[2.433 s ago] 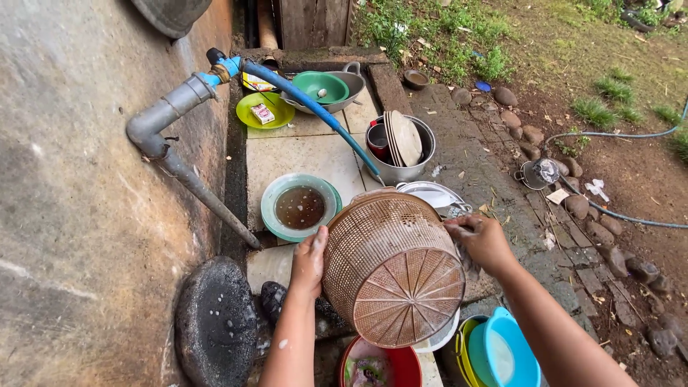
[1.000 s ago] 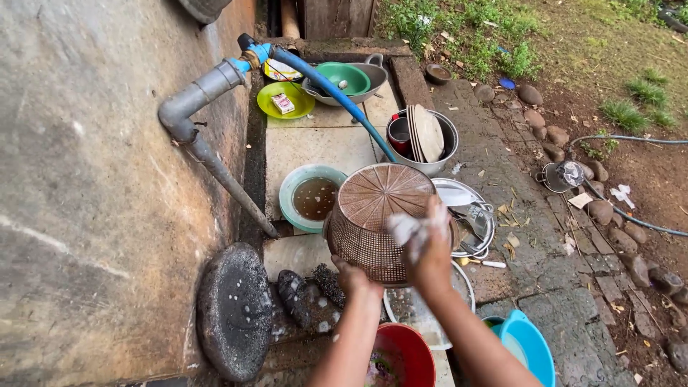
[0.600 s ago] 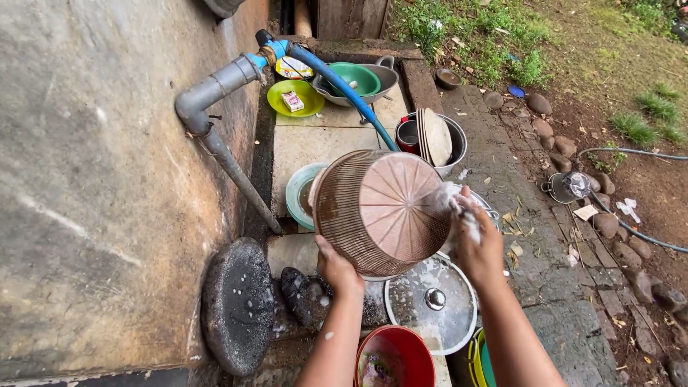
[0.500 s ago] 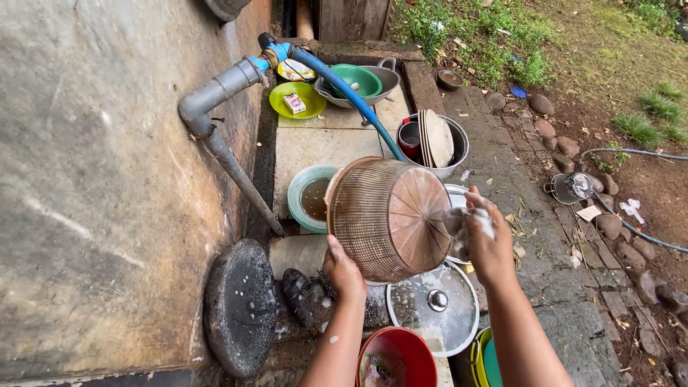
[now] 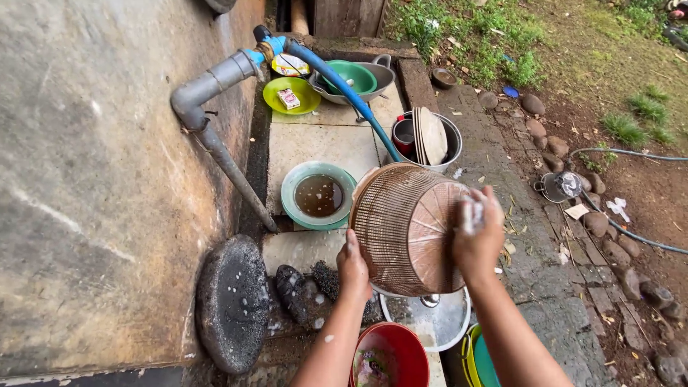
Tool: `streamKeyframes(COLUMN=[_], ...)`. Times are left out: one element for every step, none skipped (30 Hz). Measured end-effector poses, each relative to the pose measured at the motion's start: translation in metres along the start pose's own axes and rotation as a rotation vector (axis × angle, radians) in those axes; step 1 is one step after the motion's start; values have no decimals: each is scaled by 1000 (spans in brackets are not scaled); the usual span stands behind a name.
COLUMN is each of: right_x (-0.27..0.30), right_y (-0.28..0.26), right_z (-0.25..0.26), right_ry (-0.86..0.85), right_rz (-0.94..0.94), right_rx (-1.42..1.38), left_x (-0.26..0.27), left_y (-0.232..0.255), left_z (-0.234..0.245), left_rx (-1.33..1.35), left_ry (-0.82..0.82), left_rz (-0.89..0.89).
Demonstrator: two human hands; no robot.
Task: Washing various dishes including plates, bowls, and a woven basket using soap and water at an outdoor washing station.
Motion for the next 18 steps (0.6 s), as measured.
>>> streamKeyframes(right_x=[-6, -12, 2, 16, 35, 39, 43, 48, 44, 39, 32, 26, 17, 8, 19, 29, 39, 46], right_y=[-3, -6, -8, -15, -23, 24, 76, 129, 125, 122, 119, 105, 92, 78, 54, 25, -4, 1], right_z=[-2, -4, -11, -18, -23, -22, -23, -23, -26, -27, -31, -35, -39, -43, -43, -44, -47, -45], right_ry=[-28, -54, -53, -21, 2, -4, -72, -136, -140, -109, -72, -70, -13, 44, 46, -40, -125, -126], right_rz=[-223, -446, -443, -136, 167, 167, -99, -367, -374, -390, -406, -413, -425, -435, -438, -205, 33, 35], right_rx=[-147, -295, -294, -106, 83, 86, 255, 423, 425, 318, 212, 215, 53, -108, -109, -41, 25, 22], left_x=[-17, -34, -16, 1, 23, 17, 10, 2, -5, -12, -22, -13, -4, 5, 10, 15, 19, 3], left_y=[-28, -55, -21, 11, 40, 36, 32, 28, 15, 2, -9, -9, -7, -5, 7, 19, 32, 20], left_z=[5, 10, 3, -2, -5, -3, 2, 6, 8, 9, 9, 5, 0, -5, -7, -8, -10, -3], left_rx=[-37, -74, -73, -20, 34, 37, 64, 91, 87, 66, 42, 37, -57, -150, -153, -133, -108, -108], left_ry=[-15, -30, -32, -16, 5, 6, 23, 39, 41, 3, -40, -42, -9, 23, 23, 44, 68, 70], left_rz=[14, 28, 26, 81, 142, 147, 174, 202, 209, 214, 218, 222, 234, 244, 244, 241, 235, 233])
Point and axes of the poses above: each hand's wrist, its own x-axis away from the middle knuckle, its own z-axis out of the back of the hand, y = z × x, the point moved 2 cm from there along -x, towards the middle knuckle, and after that the axes turned 3 degrees about -z, right-handed, at the moved point
